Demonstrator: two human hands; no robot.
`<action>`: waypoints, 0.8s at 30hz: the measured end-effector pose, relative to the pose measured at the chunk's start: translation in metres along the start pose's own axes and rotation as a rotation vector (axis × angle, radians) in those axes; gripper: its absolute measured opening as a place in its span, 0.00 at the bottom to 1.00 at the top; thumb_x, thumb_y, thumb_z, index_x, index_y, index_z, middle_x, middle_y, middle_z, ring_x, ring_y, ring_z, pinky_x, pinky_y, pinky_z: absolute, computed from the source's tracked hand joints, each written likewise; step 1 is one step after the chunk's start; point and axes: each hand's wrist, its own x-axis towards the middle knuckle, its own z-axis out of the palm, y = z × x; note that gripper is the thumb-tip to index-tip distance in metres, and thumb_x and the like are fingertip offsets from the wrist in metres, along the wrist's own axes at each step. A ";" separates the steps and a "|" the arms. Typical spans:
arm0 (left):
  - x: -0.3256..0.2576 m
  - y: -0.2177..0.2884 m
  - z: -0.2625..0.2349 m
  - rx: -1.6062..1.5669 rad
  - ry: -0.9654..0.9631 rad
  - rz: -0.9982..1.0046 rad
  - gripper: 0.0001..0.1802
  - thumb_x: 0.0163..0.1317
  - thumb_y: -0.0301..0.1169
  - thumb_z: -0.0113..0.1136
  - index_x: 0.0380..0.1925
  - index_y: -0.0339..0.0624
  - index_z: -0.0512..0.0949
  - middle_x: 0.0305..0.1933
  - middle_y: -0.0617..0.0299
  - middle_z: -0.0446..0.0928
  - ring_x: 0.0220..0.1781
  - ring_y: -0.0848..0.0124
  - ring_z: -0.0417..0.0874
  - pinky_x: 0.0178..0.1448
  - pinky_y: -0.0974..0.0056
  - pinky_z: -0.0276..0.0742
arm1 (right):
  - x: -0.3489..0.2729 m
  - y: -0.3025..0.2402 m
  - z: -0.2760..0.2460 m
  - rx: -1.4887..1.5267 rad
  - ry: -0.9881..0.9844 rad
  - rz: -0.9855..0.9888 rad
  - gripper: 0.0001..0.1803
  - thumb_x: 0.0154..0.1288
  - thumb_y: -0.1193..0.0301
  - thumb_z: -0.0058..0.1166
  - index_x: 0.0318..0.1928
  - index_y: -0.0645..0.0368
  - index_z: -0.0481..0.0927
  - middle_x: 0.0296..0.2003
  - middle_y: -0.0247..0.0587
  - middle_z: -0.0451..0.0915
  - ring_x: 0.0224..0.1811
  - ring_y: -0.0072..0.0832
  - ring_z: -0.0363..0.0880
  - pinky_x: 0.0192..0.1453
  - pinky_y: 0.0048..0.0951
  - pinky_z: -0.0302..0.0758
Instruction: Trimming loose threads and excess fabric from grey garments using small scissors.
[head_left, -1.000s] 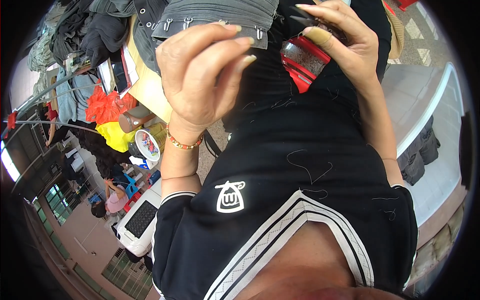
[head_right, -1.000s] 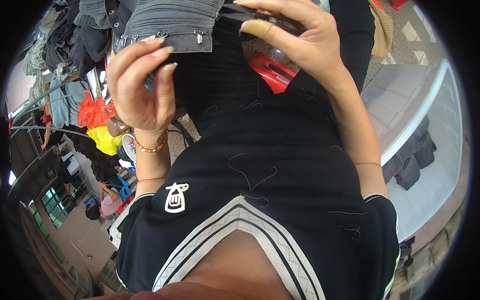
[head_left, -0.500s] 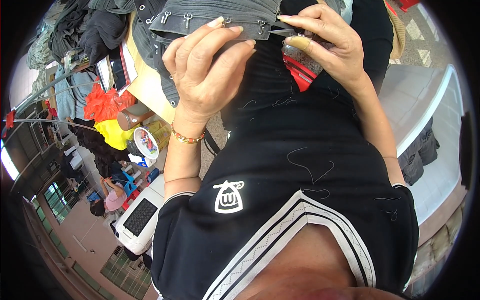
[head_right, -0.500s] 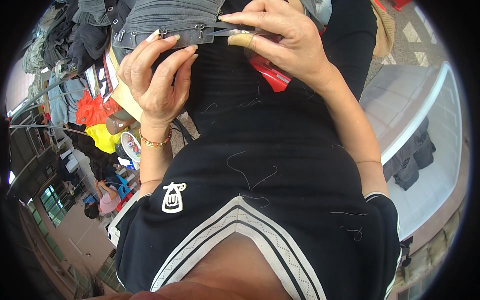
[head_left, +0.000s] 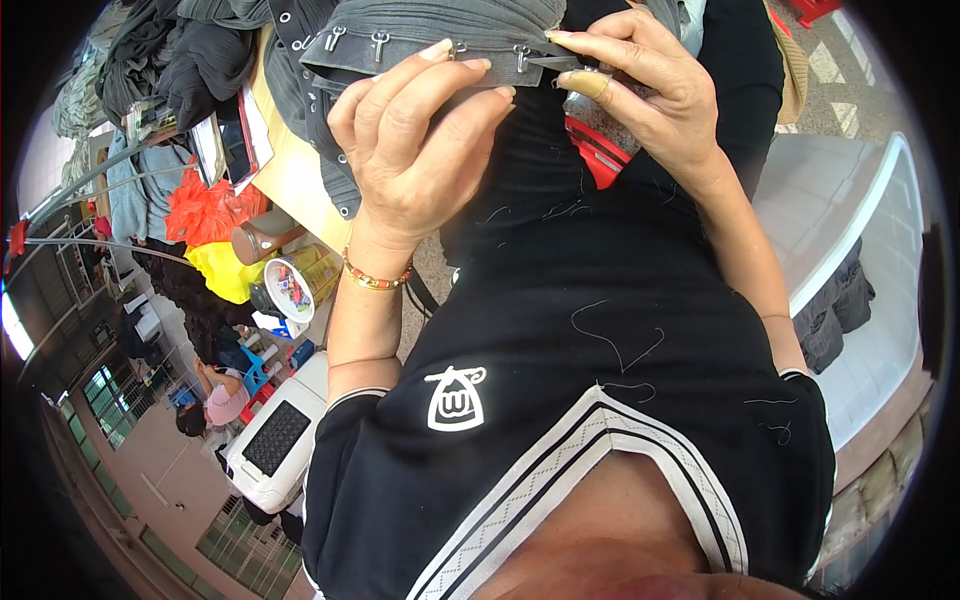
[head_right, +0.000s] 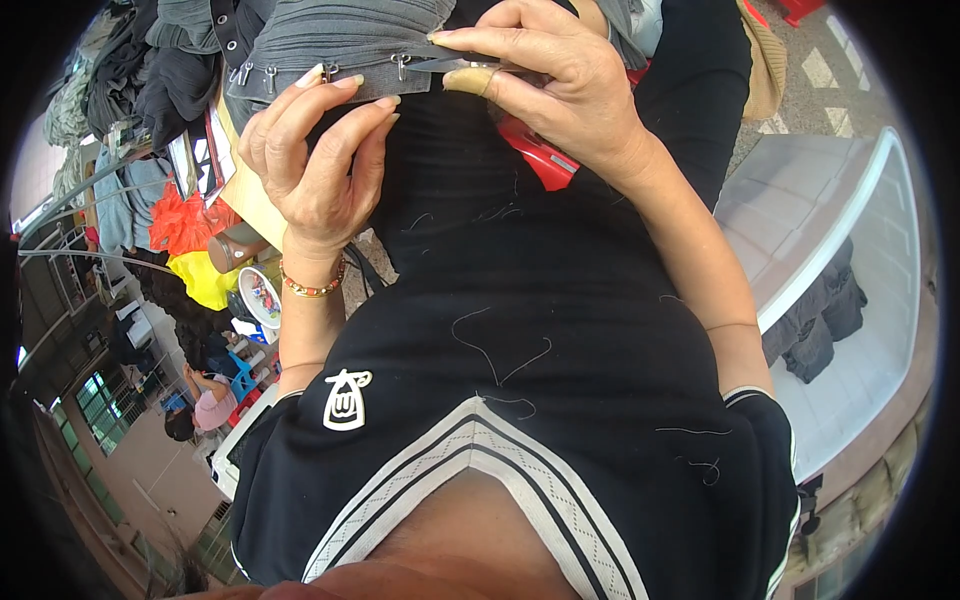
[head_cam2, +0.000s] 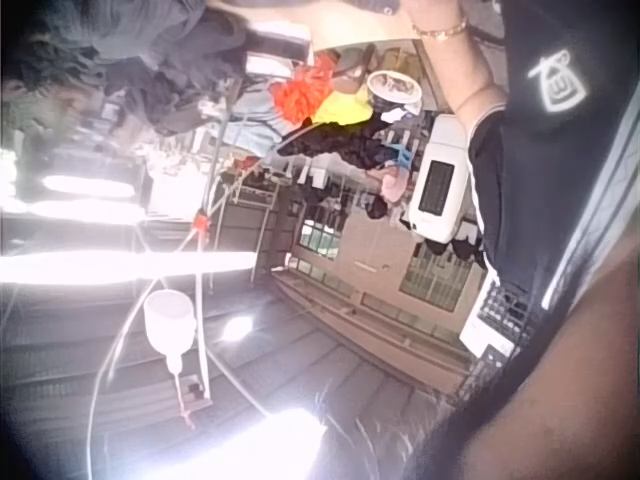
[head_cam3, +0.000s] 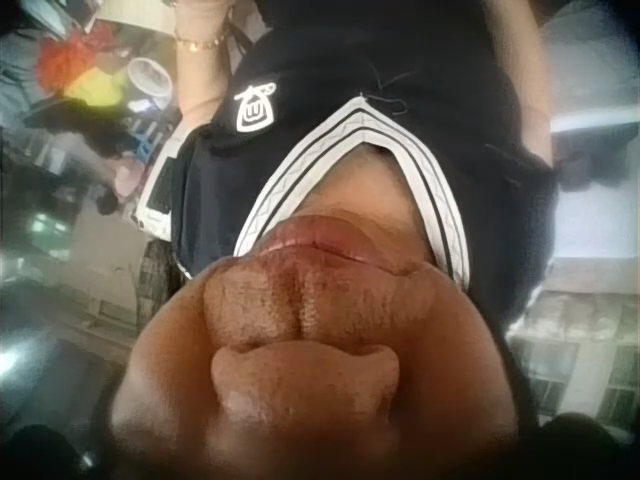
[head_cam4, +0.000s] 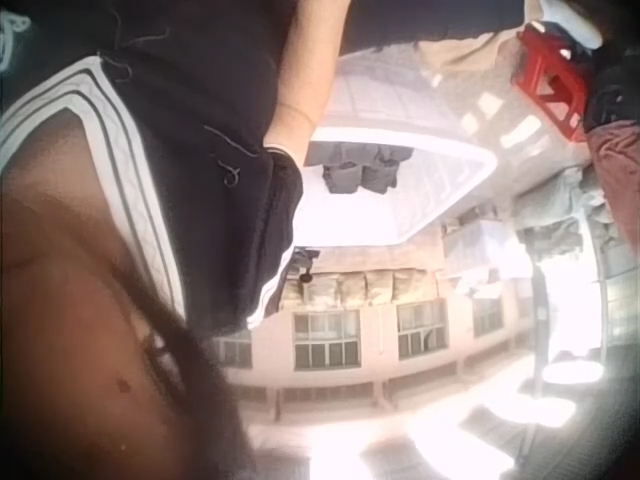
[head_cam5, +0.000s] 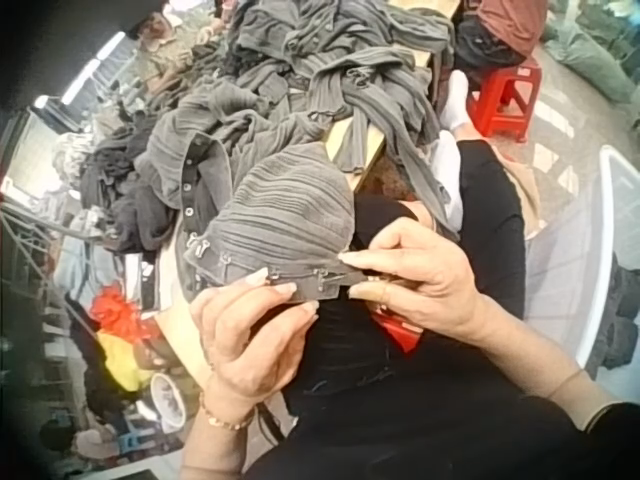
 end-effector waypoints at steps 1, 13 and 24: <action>0.000 0.000 0.000 0.002 0.001 0.004 0.13 0.49 0.29 0.73 0.36 0.56 0.85 0.49 0.73 0.81 0.57 0.71 0.79 0.61 0.62 0.62 | 0.001 0.000 0.000 -0.014 -0.002 -0.010 0.21 0.53 0.78 0.72 0.50 0.62 0.86 0.33 0.38 0.78 0.32 0.25 0.75 0.35 0.23 0.70; 0.000 -0.001 0.000 0.003 0.001 0.011 0.12 0.49 0.30 0.74 0.36 0.56 0.85 0.49 0.73 0.81 0.57 0.71 0.79 0.60 0.62 0.63 | -0.008 0.024 -0.001 -0.054 -0.021 -0.118 0.20 0.57 0.83 0.67 0.52 0.65 0.85 0.41 0.37 0.77 0.36 0.18 0.74 0.37 0.17 0.70; 0.000 -0.001 0.000 0.002 0.006 0.014 0.12 0.49 0.30 0.73 0.36 0.56 0.85 0.49 0.73 0.81 0.57 0.71 0.79 0.60 0.62 0.63 | 0.003 0.004 0.006 -0.007 0.032 -0.042 0.19 0.54 0.79 0.72 0.48 0.63 0.87 0.33 0.37 0.78 0.32 0.25 0.75 0.35 0.23 0.70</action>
